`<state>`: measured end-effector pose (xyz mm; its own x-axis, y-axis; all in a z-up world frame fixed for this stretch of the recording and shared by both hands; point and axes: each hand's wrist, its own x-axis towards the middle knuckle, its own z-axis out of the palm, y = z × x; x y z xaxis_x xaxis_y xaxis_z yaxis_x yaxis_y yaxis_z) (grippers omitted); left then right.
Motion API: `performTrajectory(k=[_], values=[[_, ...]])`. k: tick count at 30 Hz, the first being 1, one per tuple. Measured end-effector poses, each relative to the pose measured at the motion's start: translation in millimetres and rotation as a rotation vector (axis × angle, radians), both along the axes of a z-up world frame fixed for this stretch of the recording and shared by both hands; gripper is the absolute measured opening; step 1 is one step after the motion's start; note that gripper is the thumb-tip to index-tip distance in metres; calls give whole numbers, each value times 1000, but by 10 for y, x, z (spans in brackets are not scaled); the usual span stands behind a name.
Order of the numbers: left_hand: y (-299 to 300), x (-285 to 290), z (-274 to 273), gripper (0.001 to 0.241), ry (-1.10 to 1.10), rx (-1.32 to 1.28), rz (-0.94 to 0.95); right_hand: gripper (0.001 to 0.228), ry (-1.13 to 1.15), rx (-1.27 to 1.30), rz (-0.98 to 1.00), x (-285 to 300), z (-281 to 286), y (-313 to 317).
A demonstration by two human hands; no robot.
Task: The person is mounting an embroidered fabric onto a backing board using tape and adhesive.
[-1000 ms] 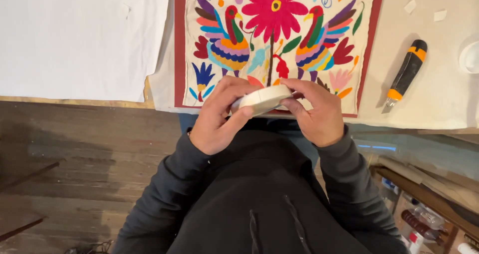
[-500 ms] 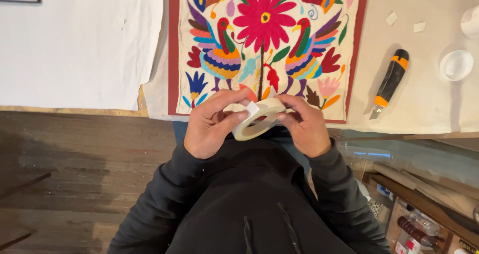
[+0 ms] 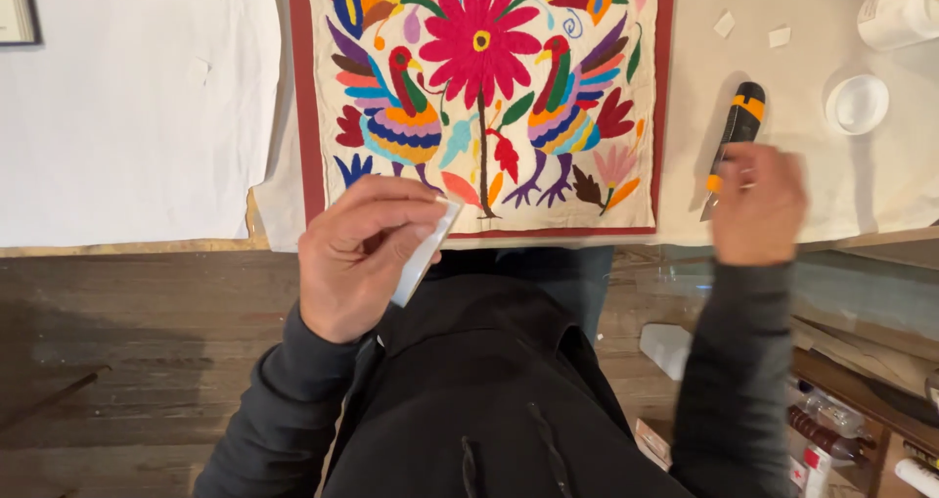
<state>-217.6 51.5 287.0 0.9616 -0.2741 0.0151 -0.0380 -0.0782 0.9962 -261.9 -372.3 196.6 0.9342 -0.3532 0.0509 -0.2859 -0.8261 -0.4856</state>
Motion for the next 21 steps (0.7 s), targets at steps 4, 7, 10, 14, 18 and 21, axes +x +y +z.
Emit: performTrajectory(k=[4,7,10,14,18,21], values=[[-15,122,46,25,34,-147,-31,49,52,-543,267,-18,-9,-623],[-64,241,67,30,51,-135,-61,49,80,-648,458,148,175,-616],[-149,342,45,32,29,-86,-104,51,110,-755,609,373,428,-400],[-277,379,-37,36,26,-224,-205,30,157,-795,694,362,219,-738],[-365,436,-23,39,-25,-204,-218,27,-25,-651,594,314,322,-644],[-419,470,-25,38,70,-181,-207,27,39,-461,314,262,623,-164]])
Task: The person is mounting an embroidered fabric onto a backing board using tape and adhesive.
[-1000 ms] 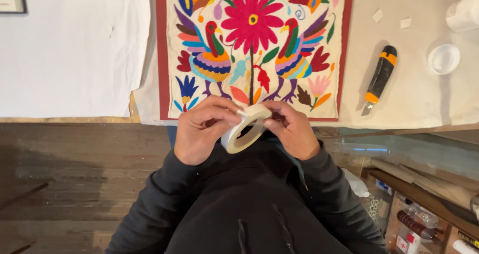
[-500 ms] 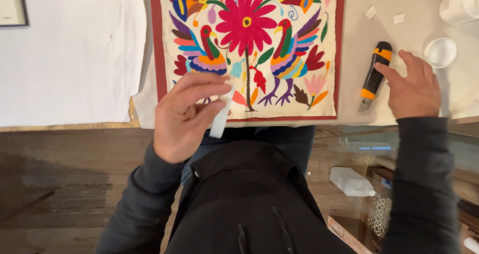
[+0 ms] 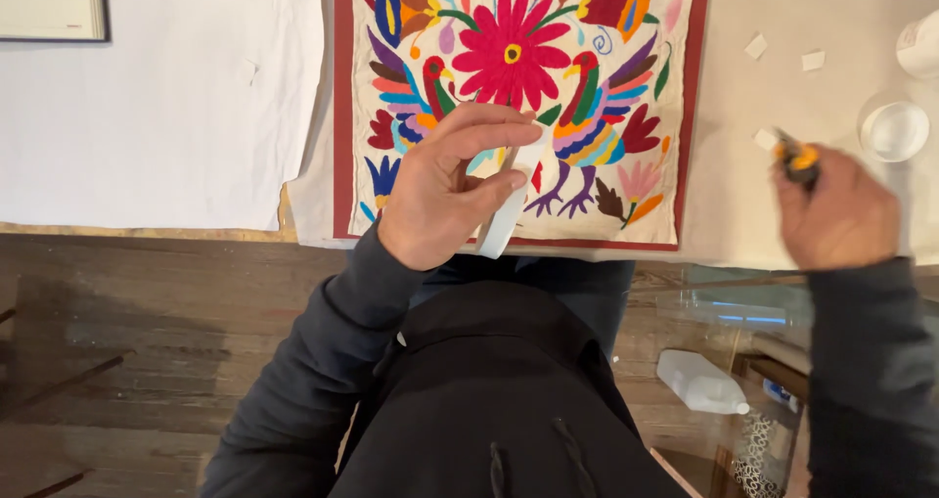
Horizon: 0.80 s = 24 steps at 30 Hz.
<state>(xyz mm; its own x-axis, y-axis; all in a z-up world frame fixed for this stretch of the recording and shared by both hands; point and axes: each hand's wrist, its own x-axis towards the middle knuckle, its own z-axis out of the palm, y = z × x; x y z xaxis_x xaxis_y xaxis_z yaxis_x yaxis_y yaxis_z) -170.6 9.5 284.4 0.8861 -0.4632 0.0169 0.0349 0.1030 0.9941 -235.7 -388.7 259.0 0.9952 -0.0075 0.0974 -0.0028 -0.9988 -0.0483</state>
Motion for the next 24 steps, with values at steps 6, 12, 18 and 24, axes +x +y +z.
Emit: performTrajectory(k=[6,12,18,24], values=[[-131,27,-12,38,-64,36,23,36,-67,108,421,-20,472,872],[-208,-18,-78,42,-150,70,83,55,-80,-13,573,181,706,1180],[-170,-10,-72,41,-185,182,134,59,-12,-98,568,213,752,1252],[-163,-22,-106,41,-151,187,106,64,37,-184,579,175,713,1283]])
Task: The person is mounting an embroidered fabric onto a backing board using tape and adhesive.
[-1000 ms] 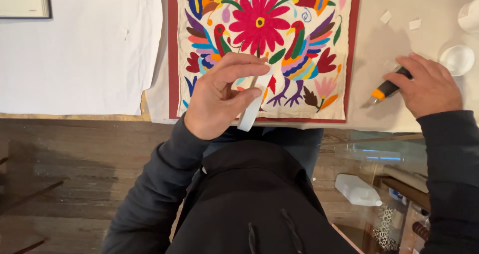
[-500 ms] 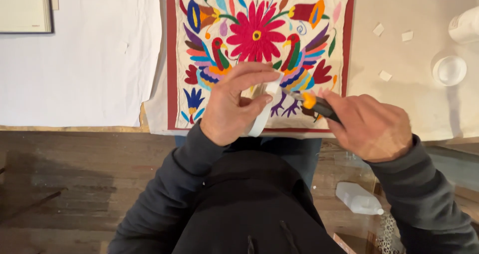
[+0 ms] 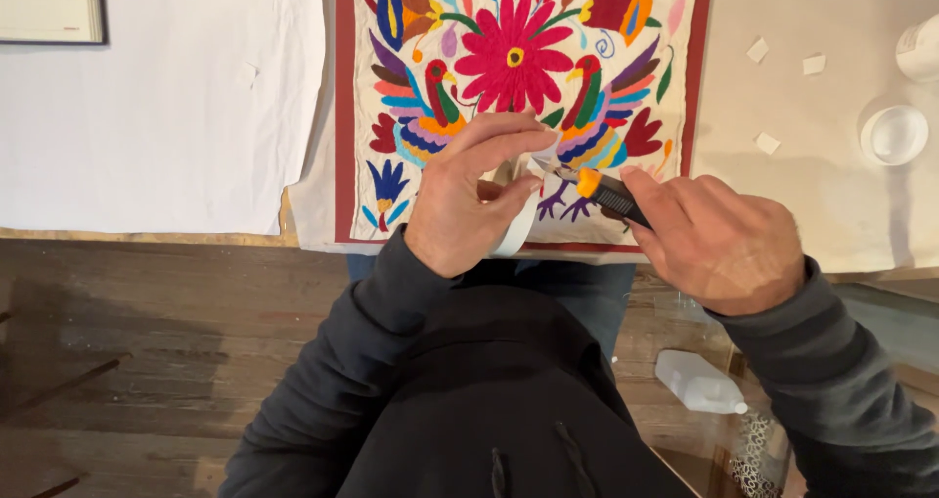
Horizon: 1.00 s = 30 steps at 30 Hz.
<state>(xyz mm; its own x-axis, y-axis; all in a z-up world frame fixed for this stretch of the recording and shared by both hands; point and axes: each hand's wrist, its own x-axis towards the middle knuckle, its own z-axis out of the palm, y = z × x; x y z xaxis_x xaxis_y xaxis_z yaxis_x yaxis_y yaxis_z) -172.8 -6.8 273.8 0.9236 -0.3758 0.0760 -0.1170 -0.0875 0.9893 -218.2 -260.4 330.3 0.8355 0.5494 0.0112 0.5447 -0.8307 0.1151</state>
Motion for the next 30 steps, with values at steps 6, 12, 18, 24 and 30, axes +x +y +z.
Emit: performTrajectory(k=[6,12,18,24,30], values=[[-13,-7,-24,42,-45,58,19,56,-6,52,-50,-56,14,148],[16,6,-70,40,-144,122,52,53,-56,11,-77,-72,-34,237],[84,49,-25,43,-154,163,95,57,-72,27,-34,-52,-13,257],[74,34,-63,44,-123,107,82,57,-66,25,-39,-41,-44,276],[85,28,-26,43,-169,143,78,55,-93,24,-58,-25,-63,370]])
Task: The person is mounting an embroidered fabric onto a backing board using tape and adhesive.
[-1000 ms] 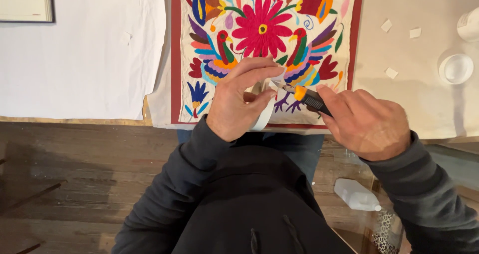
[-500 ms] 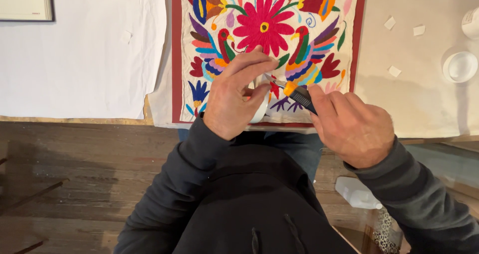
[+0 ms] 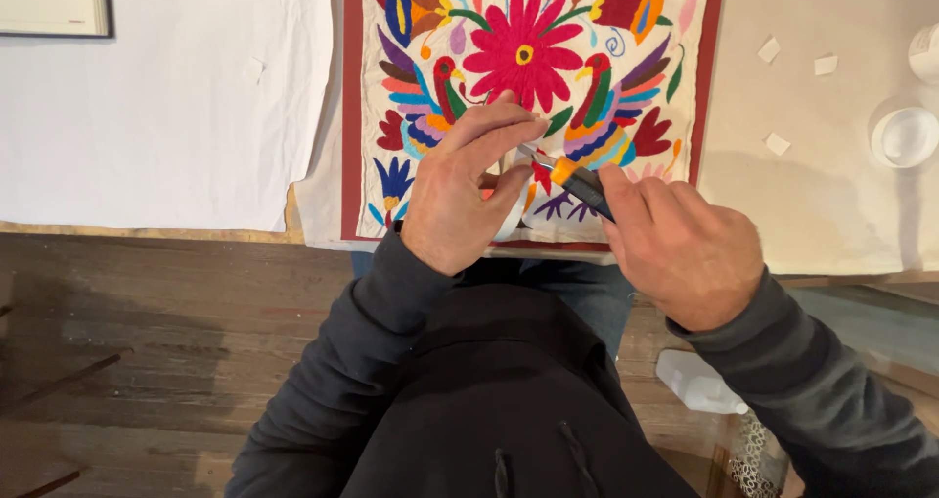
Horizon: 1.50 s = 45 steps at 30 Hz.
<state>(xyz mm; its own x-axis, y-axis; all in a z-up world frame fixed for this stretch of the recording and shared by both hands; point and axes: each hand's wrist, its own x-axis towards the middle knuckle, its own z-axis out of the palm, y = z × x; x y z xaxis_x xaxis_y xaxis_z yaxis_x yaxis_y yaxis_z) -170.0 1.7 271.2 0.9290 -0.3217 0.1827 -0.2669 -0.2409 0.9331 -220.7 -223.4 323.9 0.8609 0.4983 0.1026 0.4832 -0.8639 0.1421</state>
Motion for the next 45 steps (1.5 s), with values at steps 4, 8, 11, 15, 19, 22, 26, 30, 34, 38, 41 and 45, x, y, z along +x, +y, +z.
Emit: performTrajectory(k=[4,8,11,15,19,22,26,30,34,38,41,45], values=[[-6,-15,6,41,-25,16,-10,56,3,-32,-4,42,39,100],[-2,-17,1,38,-66,65,-2,56,-26,-34,-2,68,5,132],[26,-6,-25,40,-67,93,8,54,-28,-42,-11,38,-6,98],[85,4,8,44,-89,74,16,47,-47,-86,-29,-22,-72,-31],[427,91,113,49,13,111,94,32,-13,-99,-204,-145,-190,-418],[937,168,65,51,-41,183,189,25,3,24,-332,-276,-518,-1046],[1650,270,-185,43,-99,469,295,22,46,167,-618,-402,-1024,-1897],[1948,296,-280,36,-160,662,319,19,3,193,-619,-590,-1575,-2519],[2233,279,-594,37,-234,926,223,21,-56,66,-625,-657,-1810,-2735],[2268,268,-735,38,-212,1002,147,19,-62,1,-630,-717,-1940,-2863],[2257,234,-739,43,-152,1050,108,25,-78,-19,-642,-744,-1927,-2781],[2037,222,-628,46,-229,1119,178,23,-68,16,-672,-797,-1930,-2745]])
